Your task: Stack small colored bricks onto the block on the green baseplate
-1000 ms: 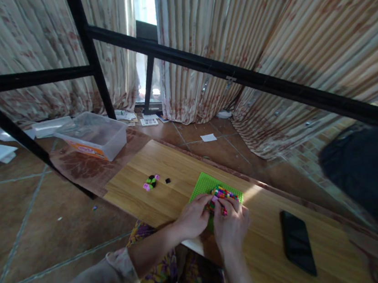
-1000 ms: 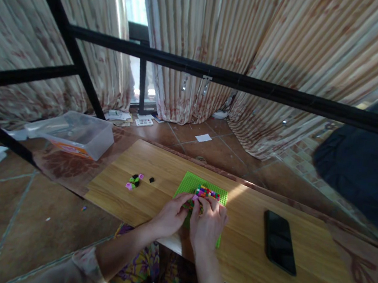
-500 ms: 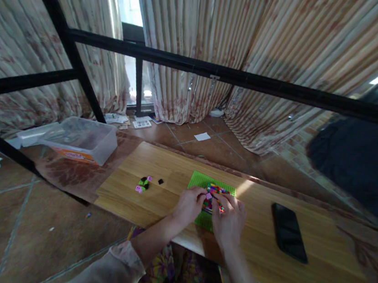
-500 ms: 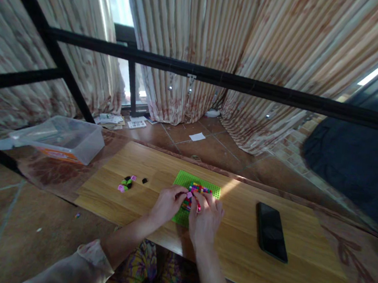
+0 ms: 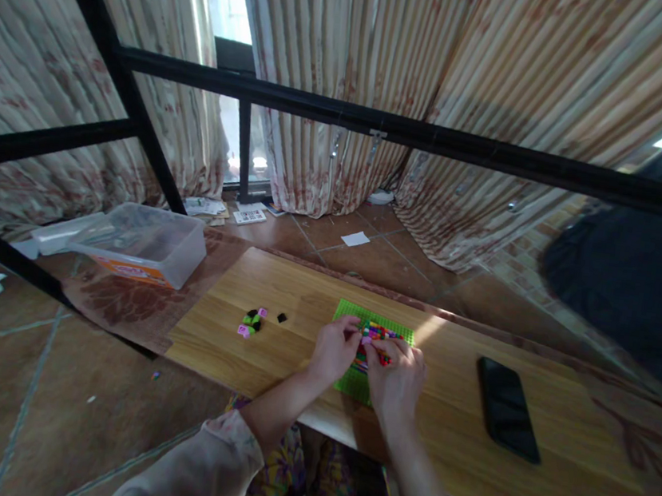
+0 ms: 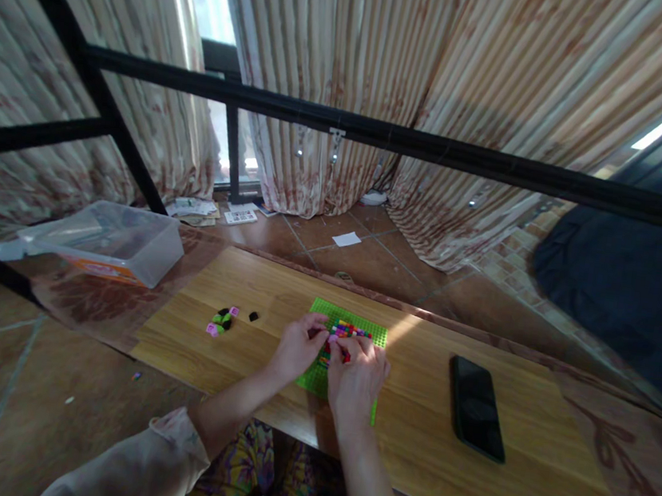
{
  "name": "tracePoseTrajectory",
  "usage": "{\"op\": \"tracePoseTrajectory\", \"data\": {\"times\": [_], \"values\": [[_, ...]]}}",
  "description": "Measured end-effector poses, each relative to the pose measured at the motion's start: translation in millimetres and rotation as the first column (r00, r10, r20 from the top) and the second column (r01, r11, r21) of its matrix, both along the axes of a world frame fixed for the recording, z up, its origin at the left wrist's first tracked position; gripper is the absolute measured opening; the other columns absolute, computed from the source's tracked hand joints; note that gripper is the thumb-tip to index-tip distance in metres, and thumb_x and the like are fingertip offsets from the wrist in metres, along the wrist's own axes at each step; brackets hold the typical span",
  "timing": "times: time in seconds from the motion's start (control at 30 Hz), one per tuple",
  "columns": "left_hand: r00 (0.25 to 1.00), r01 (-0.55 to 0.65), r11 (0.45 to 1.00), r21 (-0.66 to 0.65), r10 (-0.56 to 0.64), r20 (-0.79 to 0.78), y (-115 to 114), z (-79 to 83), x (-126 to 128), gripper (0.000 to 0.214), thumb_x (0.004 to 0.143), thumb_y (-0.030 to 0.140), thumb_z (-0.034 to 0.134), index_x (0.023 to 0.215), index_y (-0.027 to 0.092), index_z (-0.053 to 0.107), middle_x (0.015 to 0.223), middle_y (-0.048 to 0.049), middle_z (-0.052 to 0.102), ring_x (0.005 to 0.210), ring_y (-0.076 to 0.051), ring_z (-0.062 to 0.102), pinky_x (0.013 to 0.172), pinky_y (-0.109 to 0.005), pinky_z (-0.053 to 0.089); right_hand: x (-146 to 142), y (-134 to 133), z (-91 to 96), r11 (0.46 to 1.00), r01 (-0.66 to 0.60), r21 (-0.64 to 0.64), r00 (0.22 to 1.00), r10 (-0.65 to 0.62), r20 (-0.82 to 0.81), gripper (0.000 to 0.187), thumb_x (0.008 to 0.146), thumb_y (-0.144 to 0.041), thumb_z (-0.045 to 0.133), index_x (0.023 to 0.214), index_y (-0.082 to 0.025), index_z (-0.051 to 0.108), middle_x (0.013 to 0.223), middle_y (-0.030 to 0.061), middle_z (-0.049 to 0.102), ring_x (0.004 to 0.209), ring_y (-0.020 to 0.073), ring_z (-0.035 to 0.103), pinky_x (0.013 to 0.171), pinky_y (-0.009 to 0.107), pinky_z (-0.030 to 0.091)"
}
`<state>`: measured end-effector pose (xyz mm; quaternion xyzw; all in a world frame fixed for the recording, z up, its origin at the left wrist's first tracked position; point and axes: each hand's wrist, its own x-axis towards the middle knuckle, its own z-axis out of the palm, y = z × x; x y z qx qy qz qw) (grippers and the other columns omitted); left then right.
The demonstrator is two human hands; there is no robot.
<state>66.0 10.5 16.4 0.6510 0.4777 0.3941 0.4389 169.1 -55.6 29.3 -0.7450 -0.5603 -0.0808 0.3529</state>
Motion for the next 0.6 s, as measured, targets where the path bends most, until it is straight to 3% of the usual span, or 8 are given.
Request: {"op": "tracePoseTrajectory", "data": {"times": [0.2,0.33,0.47,0.6], "values": [[0.993,0.033,0.997,-0.073,-0.024,0.120,4,-5.2,1,0.021,0.080,0.015,0.055,0.100,0.014,0.064,0.085,-0.0049,0.069,0.079,-0.015,0.065,0.078,-0.028,0.051,3,1,2.1,0.999,-0.001,-0.036,1.000,0.001,-0.001,0.020,0.084,-0.037,0.059,0.074,-0.026,0.073,0.084,0.0028,0.071,0.079,0.0219,0.052,0.076,0.034,0.035],[0.991,0.056,0.983,-0.173,-0.033,0.130,8,-6.5,7,0.029,0.075,0.023,0.066,0.102,0.013,0.064,0.084,-0.0051,0.068,0.074,-0.015,0.062,0.072,-0.028,0.050,2,1,2.6,0.998,0.015,-0.058,1.000,-0.014,0.017,0.020,0.084,-0.035,0.058,0.072,-0.026,0.072,0.084,0.0031,0.071,0.080,0.0220,0.052,0.076,0.034,0.035],[0.981,0.056,0.941,-0.333,0.011,0.196,16,-4.0,13,0.033,0.064,0.015,0.075,0.096,0.012,0.065,0.079,-0.0035,0.066,0.072,-0.014,0.060,0.071,-0.026,0.048,-1,0,1.8,0.999,0.014,-0.042,1.000,-0.015,-0.006,0.025,0.086,-0.035,0.056,0.070,-0.025,0.072,0.082,0.0039,0.070,0.079,0.0219,0.052,0.076,0.034,0.035],[0.948,0.130,0.886,-0.446,0.021,0.317,20,-1.6,14,0.033,0.061,0.010,0.075,0.092,0.012,0.064,0.069,0.0007,0.062,0.065,-0.011,0.057,0.067,-0.024,0.047,1,-1,-1.2,1.000,-0.010,0.001,0.999,0.010,-0.039,0.028,0.086,-0.038,0.056,0.069,-0.023,0.072,0.082,0.0047,0.070,0.080,0.0220,0.053,0.077,0.035,0.036]]}}
